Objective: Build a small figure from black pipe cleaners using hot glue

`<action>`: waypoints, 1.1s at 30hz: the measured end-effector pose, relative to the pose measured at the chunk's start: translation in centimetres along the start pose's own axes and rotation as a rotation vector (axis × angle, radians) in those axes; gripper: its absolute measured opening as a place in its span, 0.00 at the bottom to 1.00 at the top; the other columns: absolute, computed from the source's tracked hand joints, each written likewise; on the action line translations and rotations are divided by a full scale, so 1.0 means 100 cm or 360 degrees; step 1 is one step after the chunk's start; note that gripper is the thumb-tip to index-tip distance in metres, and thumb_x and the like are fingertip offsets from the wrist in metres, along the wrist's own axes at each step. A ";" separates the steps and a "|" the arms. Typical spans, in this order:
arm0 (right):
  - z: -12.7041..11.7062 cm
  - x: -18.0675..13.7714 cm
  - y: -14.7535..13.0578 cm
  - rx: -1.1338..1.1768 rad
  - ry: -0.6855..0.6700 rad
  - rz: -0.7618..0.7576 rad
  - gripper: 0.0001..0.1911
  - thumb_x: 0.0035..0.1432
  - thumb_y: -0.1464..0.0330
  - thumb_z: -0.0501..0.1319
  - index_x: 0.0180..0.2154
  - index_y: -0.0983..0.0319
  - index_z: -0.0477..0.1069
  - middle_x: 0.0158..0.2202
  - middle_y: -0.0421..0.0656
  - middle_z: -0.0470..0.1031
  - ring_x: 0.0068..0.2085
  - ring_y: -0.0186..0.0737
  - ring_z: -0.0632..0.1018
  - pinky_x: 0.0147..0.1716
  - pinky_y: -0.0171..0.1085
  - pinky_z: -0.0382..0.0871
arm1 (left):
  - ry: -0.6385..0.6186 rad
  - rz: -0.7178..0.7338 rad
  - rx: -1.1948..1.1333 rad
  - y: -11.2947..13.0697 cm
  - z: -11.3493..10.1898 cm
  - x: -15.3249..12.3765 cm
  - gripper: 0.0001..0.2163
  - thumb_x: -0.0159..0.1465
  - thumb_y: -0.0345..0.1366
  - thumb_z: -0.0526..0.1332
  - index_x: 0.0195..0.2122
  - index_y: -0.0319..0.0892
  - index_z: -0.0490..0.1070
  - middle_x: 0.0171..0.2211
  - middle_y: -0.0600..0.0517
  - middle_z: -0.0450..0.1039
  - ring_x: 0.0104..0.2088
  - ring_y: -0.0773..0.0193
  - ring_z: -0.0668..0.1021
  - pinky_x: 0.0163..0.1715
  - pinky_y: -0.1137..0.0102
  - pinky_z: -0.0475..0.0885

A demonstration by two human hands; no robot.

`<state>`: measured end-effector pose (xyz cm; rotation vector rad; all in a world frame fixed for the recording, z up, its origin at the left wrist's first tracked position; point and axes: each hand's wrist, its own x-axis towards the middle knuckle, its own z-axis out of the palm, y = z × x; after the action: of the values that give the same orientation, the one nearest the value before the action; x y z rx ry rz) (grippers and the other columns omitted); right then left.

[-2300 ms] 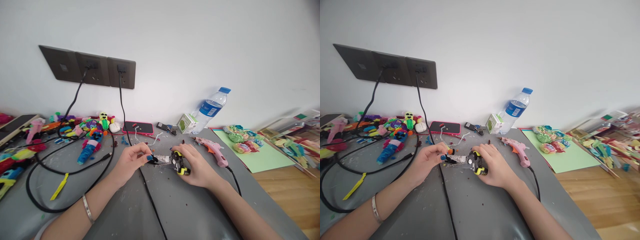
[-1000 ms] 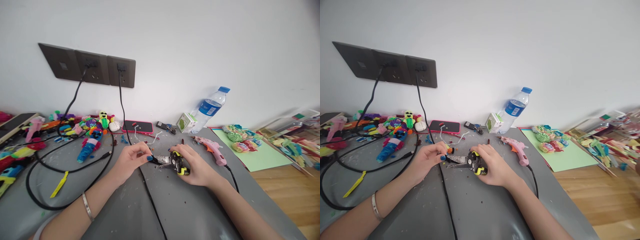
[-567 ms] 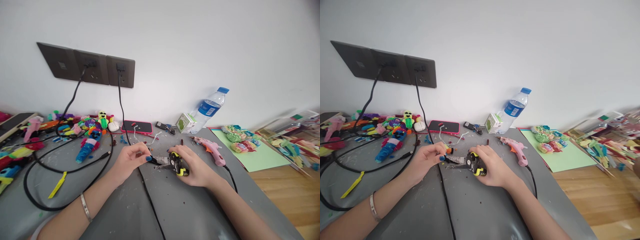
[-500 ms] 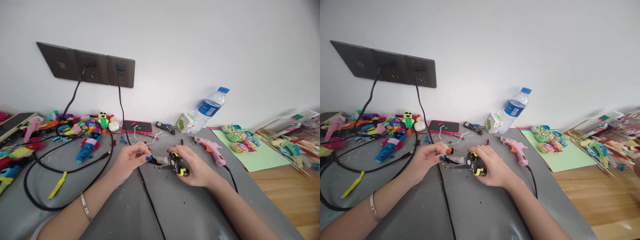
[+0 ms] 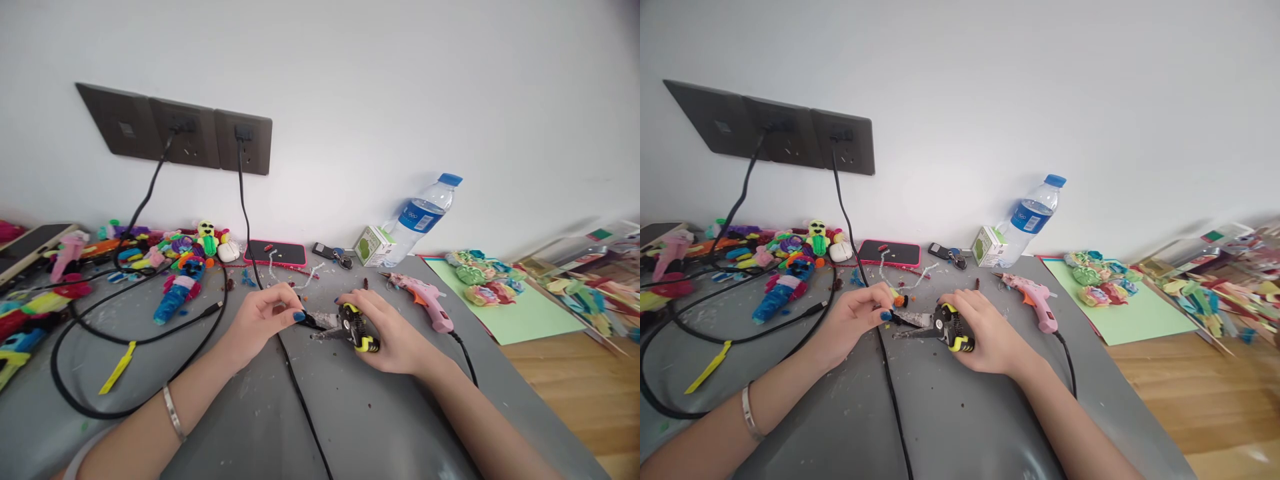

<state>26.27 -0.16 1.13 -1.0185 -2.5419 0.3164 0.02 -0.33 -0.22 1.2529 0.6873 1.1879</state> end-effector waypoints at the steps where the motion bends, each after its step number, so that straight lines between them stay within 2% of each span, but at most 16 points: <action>1: 0.000 0.000 0.000 0.0000 -0.0001 0.0001 0.30 0.46 0.75 0.59 0.53 0.59 0.61 0.46 0.49 0.73 0.44 0.52 0.75 0.44 0.46 0.69 | -0.0002 0.0002 0.0000 0.000 0.000 0.000 0.11 0.59 0.42 0.71 0.26 0.41 0.76 0.28 0.53 0.66 0.32 0.64 0.69 0.33 0.70 0.61; 21: 0.001 -0.001 0.003 0.0028 0.0001 -0.0012 0.32 0.44 0.75 0.59 0.54 0.59 0.61 0.46 0.50 0.72 0.45 0.53 0.75 0.45 0.47 0.68 | 0.0008 0.0007 -0.0037 0.000 0.000 0.001 0.11 0.58 0.42 0.72 0.27 0.40 0.76 0.28 0.53 0.67 0.32 0.65 0.70 0.34 0.70 0.63; 33: 0.001 -0.001 0.002 0.0063 -0.0004 -0.0005 0.33 0.44 0.76 0.59 0.54 0.59 0.61 0.46 0.49 0.72 0.45 0.52 0.74 0.46 0.46 0.68 | 0.0044 0.0026 -0.0010 -0.001 0.000 0.001 0.10 0.57 0.41 0.73 0.26 0.41 0.78 0.28 0.53 0.67 0.30 0.66 0.69 0.31 0.71 0.62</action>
<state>26.39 -0.06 0.98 -1.0005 -2.5290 0.3656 0.03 -0.26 -0.26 1.2408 0.6941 1.2218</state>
